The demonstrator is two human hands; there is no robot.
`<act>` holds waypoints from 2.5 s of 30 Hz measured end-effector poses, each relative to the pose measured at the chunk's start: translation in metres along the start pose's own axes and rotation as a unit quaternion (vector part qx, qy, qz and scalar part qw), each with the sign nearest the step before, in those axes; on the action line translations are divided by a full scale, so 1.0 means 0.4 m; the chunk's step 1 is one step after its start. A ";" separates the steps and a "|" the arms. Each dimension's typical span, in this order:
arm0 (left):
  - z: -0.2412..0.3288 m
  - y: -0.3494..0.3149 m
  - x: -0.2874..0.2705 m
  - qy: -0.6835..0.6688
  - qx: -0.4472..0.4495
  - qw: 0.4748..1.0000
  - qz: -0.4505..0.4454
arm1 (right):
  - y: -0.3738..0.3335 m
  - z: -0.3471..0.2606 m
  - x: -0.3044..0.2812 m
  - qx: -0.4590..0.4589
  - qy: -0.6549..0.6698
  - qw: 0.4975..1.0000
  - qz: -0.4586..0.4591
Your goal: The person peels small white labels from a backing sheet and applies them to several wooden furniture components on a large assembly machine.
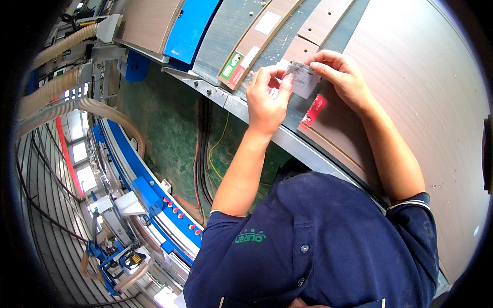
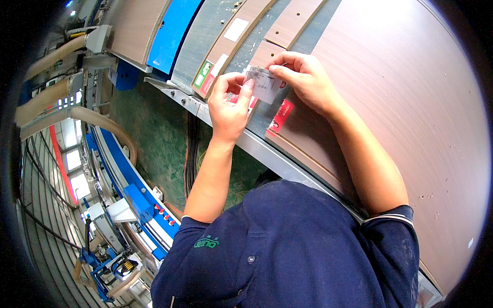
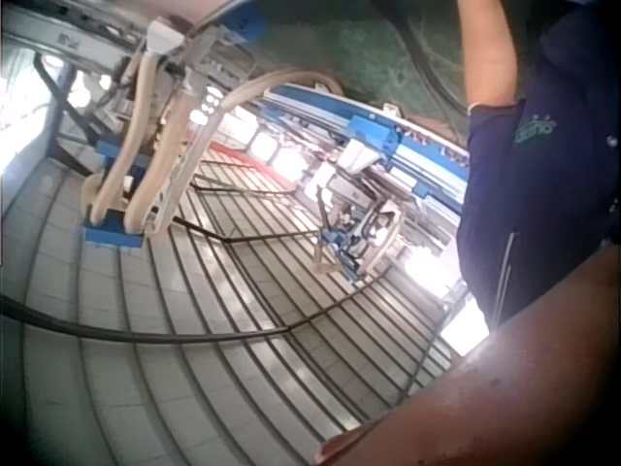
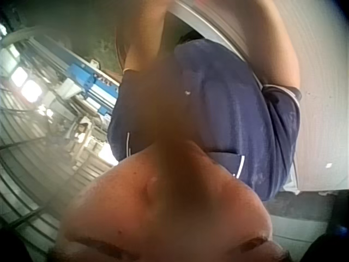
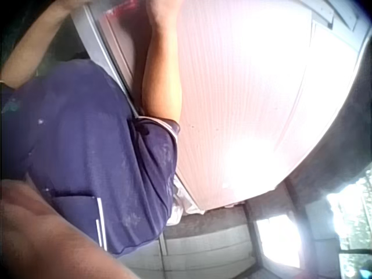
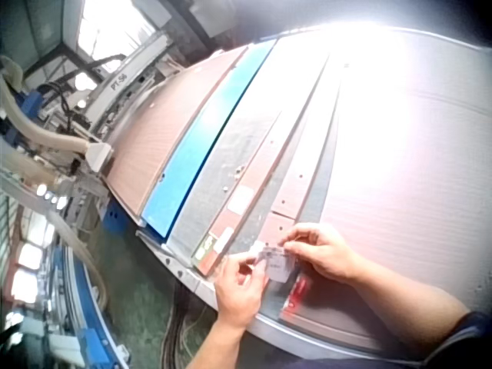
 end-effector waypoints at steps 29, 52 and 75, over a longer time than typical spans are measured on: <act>0.022 -0.028 0.007 -0.023 -0.017 0.998 -0.048 | 0.005 -0.021 -0.018 0.100 -0.092 0.990 -0.039; 0.000 -0.078 0.032 -0.224 -0.192 0.950 -0.102 | -0.002 -0.035 -0.006 0.159 -0.042 0.980 -0.117; 0.028 -0.044 0.041 0.078 0.140 0.987 -0.031 | 0.009 -0.006 -0.005 0.133 -0.046 0.982 -0.129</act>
Point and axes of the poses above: each hand's wrist, its own y-axis towards the middle knuckle, its own x-axis out of the palm, z = x × y, the point moved 2 cm from there along y, towards the middle knuckle, and after that the axes turned 1 degree about -y, right-handed, at the moved point
